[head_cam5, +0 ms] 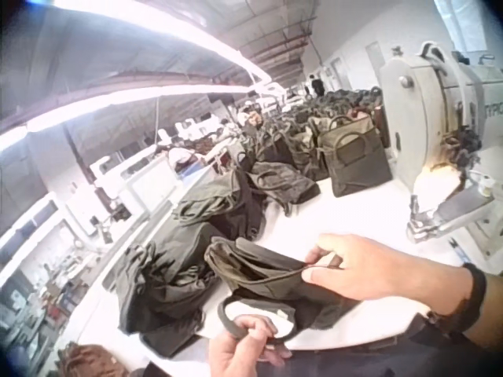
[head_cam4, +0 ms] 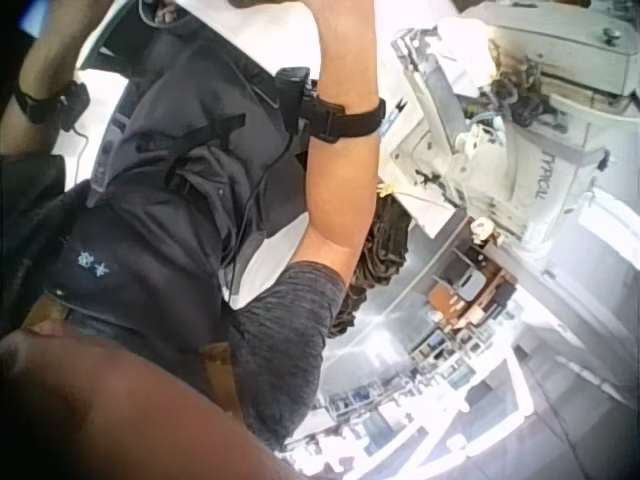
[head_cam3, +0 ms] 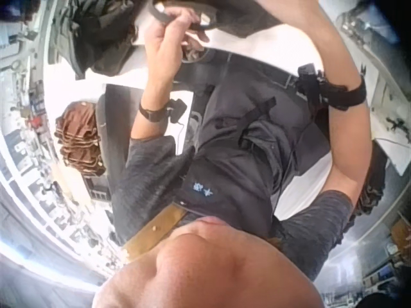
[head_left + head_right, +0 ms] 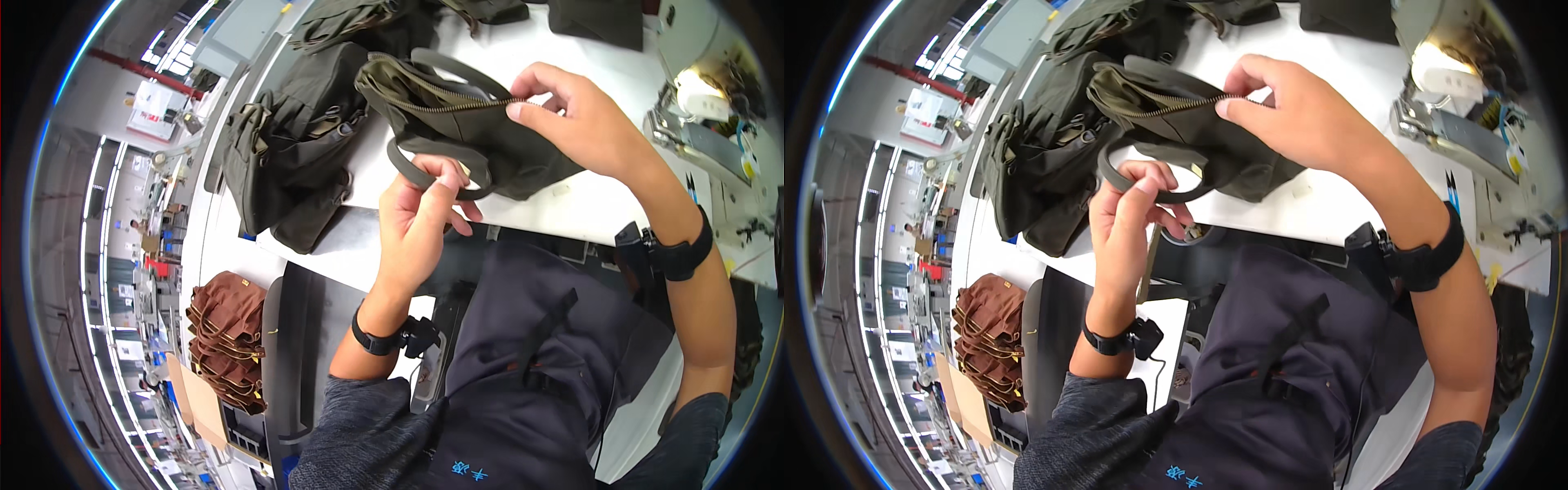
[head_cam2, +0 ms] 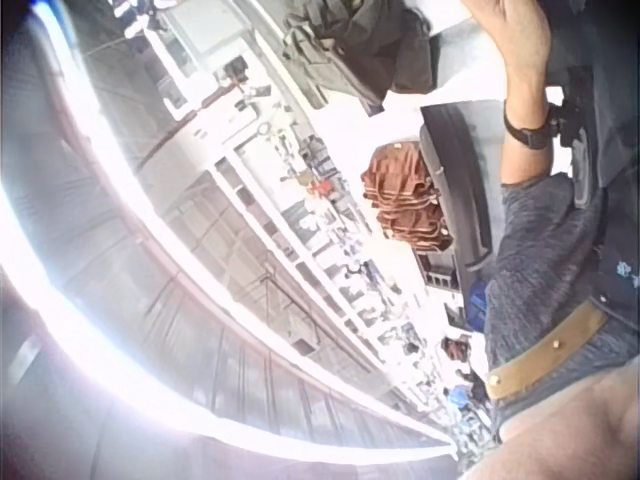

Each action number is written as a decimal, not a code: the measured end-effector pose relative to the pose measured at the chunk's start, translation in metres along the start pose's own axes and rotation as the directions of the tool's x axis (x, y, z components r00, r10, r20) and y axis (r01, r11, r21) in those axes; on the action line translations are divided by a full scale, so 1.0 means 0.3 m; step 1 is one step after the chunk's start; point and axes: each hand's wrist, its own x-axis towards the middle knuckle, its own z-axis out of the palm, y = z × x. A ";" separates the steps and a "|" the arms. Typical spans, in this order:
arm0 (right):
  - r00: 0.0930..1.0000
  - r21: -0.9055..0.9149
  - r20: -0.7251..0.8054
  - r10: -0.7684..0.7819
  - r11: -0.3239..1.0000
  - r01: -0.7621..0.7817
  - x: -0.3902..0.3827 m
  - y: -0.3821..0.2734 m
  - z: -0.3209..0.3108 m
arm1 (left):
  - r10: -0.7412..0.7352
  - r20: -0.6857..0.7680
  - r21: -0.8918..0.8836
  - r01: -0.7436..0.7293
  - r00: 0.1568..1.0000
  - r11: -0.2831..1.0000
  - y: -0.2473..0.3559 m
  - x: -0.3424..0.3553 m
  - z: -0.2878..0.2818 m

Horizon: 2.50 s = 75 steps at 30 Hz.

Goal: Using an industrial sewing machine to assemble and finish a green canvas bag.

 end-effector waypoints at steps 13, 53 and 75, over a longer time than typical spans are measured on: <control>0.986 -0.084 0.154 -0.056 0.994 0.070 0.076 -0.091 0.021 | -0.135 0.019 -0.069 0.136 0.991 0.988 -0.034 -0.036 -0.056; 0.974 -0.041 -0.108 -0.198 0.980 0.194 0.069 -0.118 -0.092 | -0.408 0.226 0.285 0.340 0.884 0.896 0.014 -0.099 0.026; 0.964 -0.248 -0.244 -0.108 0.968 0.046 -0.048 -0.125 -0.104 | 0.261 0.877 0.367 -0.913 0.403 0.177 0.128 0.351 0.217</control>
